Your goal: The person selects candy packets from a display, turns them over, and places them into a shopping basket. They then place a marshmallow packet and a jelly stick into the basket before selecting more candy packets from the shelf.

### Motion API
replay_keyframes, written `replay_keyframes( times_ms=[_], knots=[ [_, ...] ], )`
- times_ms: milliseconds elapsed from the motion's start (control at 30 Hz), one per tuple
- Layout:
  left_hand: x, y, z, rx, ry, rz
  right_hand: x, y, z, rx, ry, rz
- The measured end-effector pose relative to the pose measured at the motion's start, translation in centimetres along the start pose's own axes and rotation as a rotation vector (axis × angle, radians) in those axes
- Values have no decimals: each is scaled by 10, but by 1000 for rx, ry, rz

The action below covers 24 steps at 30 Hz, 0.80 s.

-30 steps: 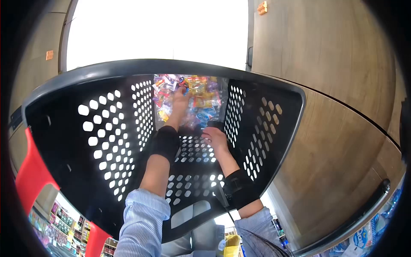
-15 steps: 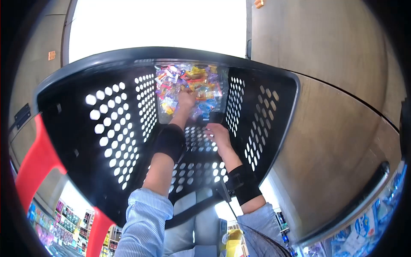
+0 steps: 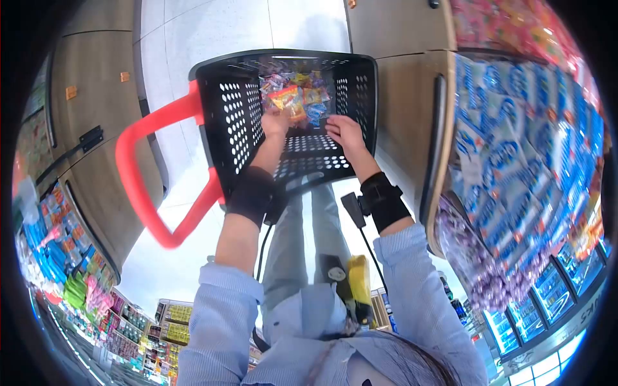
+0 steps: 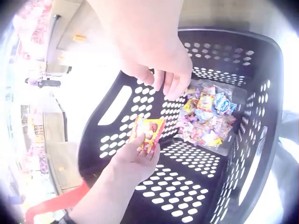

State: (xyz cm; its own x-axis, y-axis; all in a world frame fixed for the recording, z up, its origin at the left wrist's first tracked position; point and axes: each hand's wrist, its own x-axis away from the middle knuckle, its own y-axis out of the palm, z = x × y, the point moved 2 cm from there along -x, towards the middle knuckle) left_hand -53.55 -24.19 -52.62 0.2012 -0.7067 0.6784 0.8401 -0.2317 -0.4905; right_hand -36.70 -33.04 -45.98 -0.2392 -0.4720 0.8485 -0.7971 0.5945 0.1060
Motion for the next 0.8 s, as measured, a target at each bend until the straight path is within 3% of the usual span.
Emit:
replay_keyframes(
  times_ms=[33, 67, 267, 533, 600, 800],
  knots=[
    [12, -10, 11, 43, 10, 22, 9, 3, -11, -23, -28, -16],
    [32, -23, 30, 275, -31, -43, 21, 6, -23, -55, -80, -63],
    [102, -82, 100, 517, 153, -236, 99, 35, -104, 194, -235, -154],
    [257, -169, 178, 442, 381, -457, 226, 52, -153, 219, -641, -287],
    [281, -183, 179, 419, 486, -494, 266, 51, -159, 209, -610, -288],
    [353, -225, 183, 321, 570, -563, 343, 34, -151, 246, -636, -334]
  ],
)
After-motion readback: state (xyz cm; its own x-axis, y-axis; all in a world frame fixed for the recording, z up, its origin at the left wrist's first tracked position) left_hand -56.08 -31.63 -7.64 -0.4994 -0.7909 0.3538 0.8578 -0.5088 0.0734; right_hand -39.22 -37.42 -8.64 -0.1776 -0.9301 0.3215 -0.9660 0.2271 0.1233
